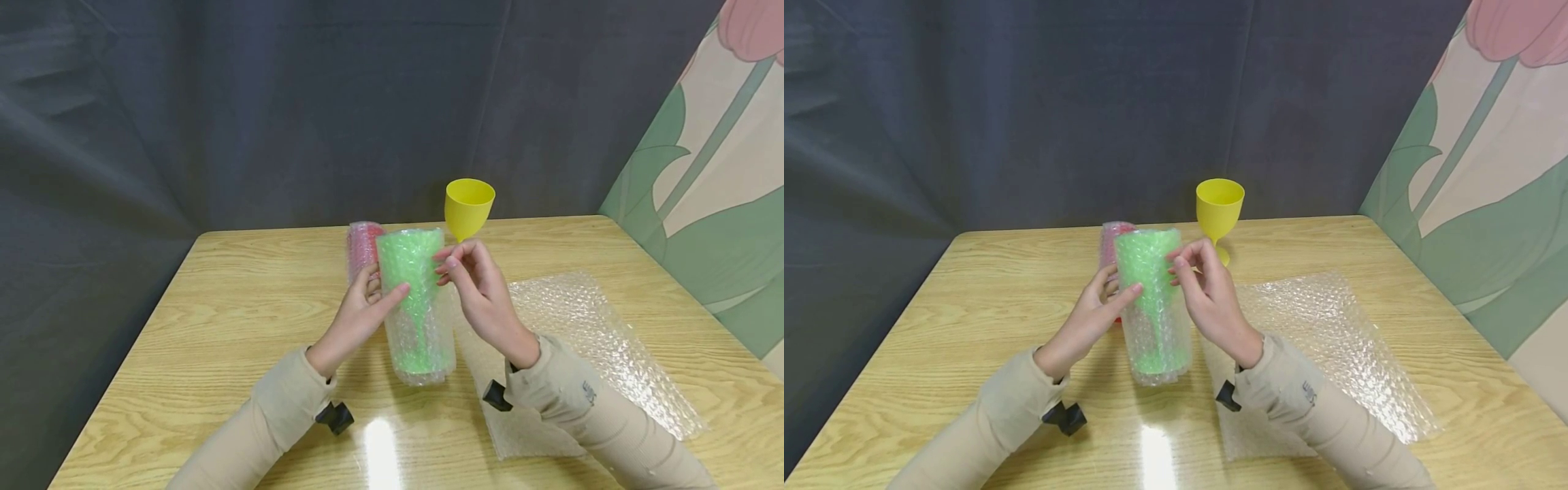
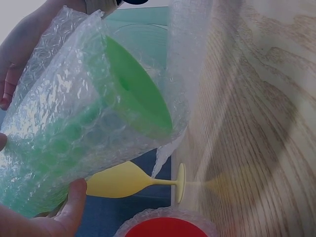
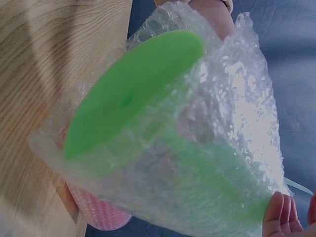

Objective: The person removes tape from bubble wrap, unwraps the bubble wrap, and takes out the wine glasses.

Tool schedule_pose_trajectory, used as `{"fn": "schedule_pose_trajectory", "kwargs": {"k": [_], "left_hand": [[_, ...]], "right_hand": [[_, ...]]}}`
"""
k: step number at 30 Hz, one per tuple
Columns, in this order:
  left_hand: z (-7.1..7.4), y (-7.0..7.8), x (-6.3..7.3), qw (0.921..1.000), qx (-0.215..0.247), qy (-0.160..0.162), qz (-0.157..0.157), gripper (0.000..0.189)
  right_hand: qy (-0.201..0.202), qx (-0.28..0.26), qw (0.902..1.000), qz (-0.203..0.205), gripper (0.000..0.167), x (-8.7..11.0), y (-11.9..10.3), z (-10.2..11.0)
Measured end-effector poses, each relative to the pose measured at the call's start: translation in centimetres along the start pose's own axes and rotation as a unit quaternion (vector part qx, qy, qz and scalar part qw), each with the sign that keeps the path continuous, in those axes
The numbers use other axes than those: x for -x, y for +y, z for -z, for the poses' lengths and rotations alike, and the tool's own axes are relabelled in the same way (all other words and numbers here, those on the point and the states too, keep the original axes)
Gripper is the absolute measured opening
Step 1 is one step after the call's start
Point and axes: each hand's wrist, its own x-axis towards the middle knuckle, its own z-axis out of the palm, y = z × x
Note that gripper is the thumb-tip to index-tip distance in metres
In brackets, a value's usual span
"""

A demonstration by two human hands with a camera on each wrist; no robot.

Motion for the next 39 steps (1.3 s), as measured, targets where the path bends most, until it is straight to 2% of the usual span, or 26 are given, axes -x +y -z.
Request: {"fn": "schedule_pose_trajectory", "kwargs": {"k": [21, 35, 39], "left_hand": [[0.14, 0.08, 0.19, 1.0, -0.007, -0.005, 0.005, 0.07], [0.15, -0.05, 0.25, 0.9998, -0.009, -0.013, -0.012, 0.07], [0.11, -0.22, 0.25, 0.9999, -0.001, -0.015, 0.0, 0.069]], "right_hand": [[-0.002, -0.017, 0.9998, 0.001, 0.017, 0.1, 0.01, -0.04], [-0.002, -0.047, 0.9989, 0.0, 0.019, 0.2, 0.15, 0.0], [-0.003, -0.058, 0.9983, -0.001, 0.017, 0.29, 0.24, 0.0]]}}
